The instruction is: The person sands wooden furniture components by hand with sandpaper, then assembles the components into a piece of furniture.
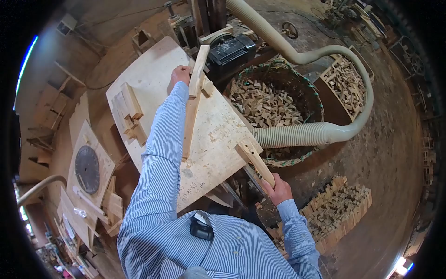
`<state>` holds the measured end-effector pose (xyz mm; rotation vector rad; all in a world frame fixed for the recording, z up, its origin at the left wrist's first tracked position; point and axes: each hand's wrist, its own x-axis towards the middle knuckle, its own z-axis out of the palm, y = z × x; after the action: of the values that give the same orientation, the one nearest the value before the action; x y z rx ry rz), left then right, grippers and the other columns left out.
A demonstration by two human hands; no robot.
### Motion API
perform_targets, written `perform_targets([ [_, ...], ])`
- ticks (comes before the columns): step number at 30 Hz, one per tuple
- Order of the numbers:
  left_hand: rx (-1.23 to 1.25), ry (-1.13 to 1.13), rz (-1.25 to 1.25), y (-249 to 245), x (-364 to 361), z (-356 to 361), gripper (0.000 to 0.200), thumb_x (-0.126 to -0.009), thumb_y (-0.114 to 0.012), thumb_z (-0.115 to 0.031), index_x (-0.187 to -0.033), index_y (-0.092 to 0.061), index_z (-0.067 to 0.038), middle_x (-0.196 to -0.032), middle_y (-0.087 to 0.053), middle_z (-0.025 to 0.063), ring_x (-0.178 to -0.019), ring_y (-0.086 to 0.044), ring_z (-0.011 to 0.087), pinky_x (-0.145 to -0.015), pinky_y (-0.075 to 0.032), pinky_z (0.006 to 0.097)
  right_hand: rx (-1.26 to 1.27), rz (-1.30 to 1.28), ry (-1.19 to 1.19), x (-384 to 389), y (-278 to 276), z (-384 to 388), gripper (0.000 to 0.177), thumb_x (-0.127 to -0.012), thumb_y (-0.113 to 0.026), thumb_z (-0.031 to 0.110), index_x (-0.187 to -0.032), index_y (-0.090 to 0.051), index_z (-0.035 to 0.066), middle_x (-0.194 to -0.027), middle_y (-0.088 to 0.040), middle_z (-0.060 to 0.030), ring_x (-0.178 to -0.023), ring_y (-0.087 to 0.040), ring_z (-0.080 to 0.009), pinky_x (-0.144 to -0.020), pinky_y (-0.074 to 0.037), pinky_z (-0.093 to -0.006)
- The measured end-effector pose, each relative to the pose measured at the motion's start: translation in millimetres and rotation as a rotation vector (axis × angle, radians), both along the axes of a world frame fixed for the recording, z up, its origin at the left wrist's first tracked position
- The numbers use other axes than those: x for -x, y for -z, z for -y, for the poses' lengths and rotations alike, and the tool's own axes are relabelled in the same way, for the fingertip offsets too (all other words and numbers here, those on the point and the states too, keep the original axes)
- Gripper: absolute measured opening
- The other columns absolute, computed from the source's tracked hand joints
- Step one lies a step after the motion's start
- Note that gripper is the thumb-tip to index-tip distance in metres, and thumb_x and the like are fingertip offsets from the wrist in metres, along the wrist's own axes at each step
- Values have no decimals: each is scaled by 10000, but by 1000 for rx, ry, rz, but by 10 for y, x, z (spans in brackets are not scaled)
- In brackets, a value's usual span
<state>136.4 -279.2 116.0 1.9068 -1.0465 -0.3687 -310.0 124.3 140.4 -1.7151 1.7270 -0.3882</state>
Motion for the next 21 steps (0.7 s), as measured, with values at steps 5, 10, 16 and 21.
perform_targets([
  [5, -6, 25, 44, 91, 17, -54, 272, -890, -800, -332, -1047, -834, -114, -1032, -804, 155, -989, -754, 343, -925, -574, 440, 5, 8, 33, 56, -22, -90, 451, -1000, -674, 451, -1235, -636, 67, -1016, -754, -246, -944, -736, -442, -812, -579, -506],
  [10, -22, 136, 68, 306, 1, -170, 311, -913, -800, -336, -1089, -821, -81, -1015, -805, 154, -962, -763, 273, -874, -587, 408, -29, -24, -7, 269, 48, -304, 467, -1000, -657, 474, -1266, -623, 91, -1028, -746, -243, -946, -724, -448, -825, -569, -524],
  [16, -56, 196, -33, 87, 416, -748, 349, -956, -723, -271, -1249, -767, -86, -1122, -778, 188, -1046, -746, 320, -954, -565, 420, -81, -39, 5, 528, 64, -602, 500, -1004, -637, 505, -1303, -619, 104, -1057, -761, -220, -946, -743, -414, -858, -582, -508],
  [21, -28, 93, 87, 148, 591, -992, 341, -922, -723, -203, -1241, -757, -88, -1108, -729, 202, -1063, -706, 343, -951, -557, 433, -39, -13, -4, 747, 155, -895, 507, -999, -647, 500, -1300, -617, 93, -1051, -757, -230, -945, -741, -424, -845, -584, -508],
])
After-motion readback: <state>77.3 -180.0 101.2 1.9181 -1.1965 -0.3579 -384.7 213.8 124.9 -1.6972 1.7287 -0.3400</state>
